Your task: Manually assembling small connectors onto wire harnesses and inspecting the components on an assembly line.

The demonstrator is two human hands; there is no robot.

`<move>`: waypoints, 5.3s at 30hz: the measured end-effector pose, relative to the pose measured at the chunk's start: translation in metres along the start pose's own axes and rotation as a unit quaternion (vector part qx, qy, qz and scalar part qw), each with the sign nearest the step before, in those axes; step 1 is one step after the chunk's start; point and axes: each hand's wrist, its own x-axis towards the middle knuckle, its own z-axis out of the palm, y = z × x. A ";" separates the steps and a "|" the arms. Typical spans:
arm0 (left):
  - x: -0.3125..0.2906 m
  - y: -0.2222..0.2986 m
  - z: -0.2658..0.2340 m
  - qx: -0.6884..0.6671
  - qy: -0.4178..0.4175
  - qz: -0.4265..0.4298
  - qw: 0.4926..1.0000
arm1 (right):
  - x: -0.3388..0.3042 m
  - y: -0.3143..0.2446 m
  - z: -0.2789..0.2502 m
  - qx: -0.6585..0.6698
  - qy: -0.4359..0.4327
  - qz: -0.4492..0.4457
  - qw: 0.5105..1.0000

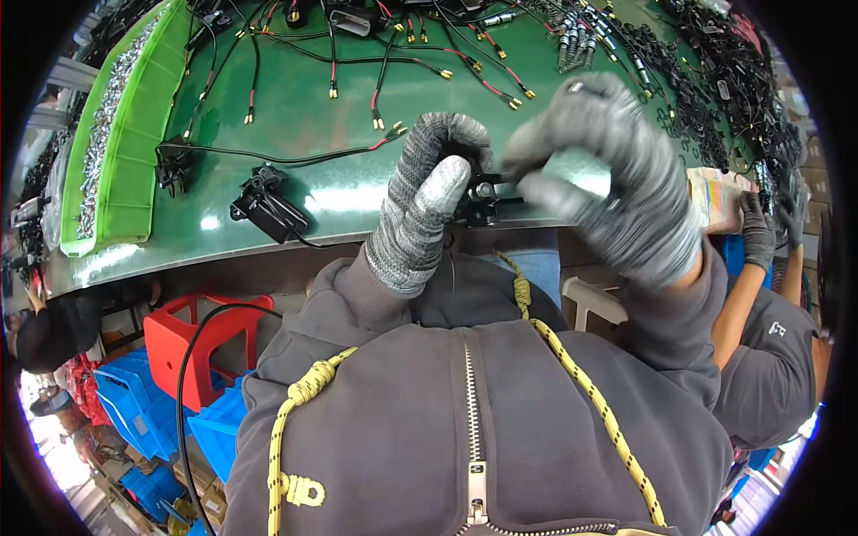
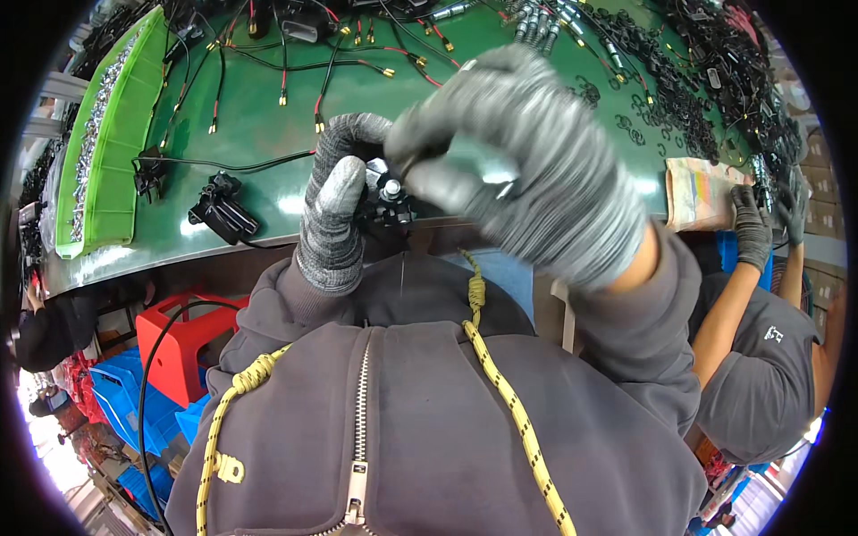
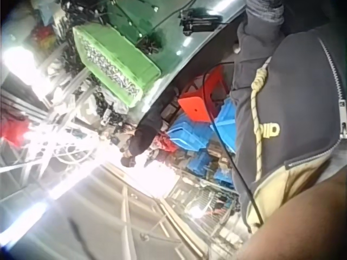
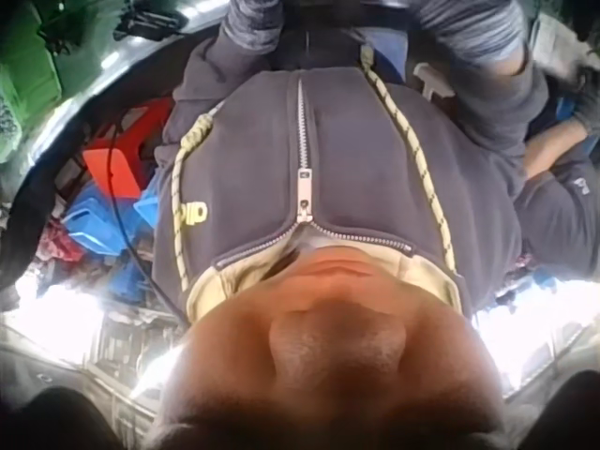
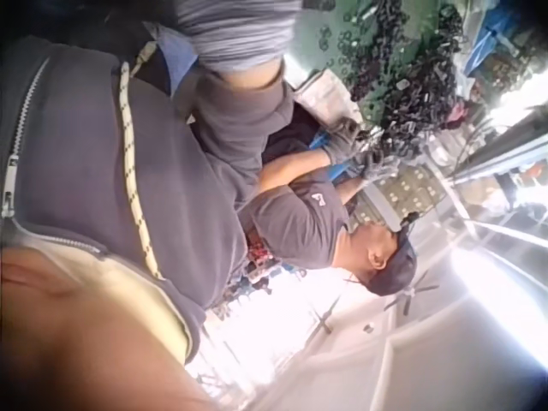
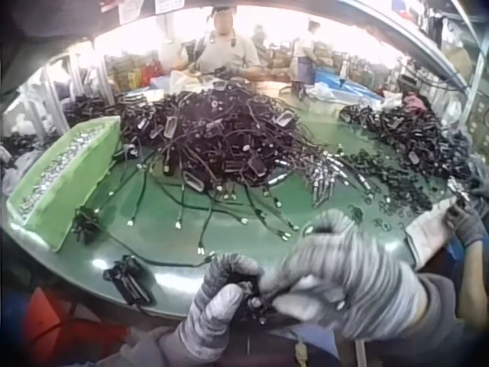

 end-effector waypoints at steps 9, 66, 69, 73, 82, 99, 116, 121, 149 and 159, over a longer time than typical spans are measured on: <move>0.001 0.004 -0.001 0.030 -0.053 0.006 0.998 | -0.011 -0.016 0.027 -0.042 0.064 0.105 0.991; -0.003 0.003 0.003 0.050 -0.043 0.005 0.998 | 0.006 -0.005 0.028 0.584 0.242 -0.099 0.768; -0.006 0.004 0.009 0.063 -0.054 0.017 0.996 | 0.012 -0.023 0.034 0.425 0.343 -0.079 0.834; -0.007 0.008 0.008 0.056 -0.029 -0.051 0.997 | 0.019 -0.043 0.027 0.424 0.365 0.015 0.828; -0.004 0.007 0.006 0.013 -0.034 -0.029 0.999 | -0.014 -0.016 0.027 0.500 0.322 -0.152 0.790; -0.004 0.005 0.003 0.037 -0.032 -0.041 0.998 | 0.022 -0.057 0.024 0.427 0.404 0.092 0.804; -0.006 0.006 0.009 -0.052 0.018 -0.017 0.998 | -0.008 -0.001 0.032 0.498 0.362 0.005 0.788; -0.002 0.013 0.009 -0.035 0.035 -0.048 0.998 | -0.028 -0.001 0.060 0.412 0.414 -0.151 0.797; -0.028 0.143 -0.069 0.826 0.101 -0.090 0.547 | -0.164 0.054 -0.039 0.292 0.541 0.292 0.732; -0.049 0.094 -0.065 0.608 -0.005 0.036 0.793 | -0.108 0.112 -0.033 0.074 0.412 0.249 0.873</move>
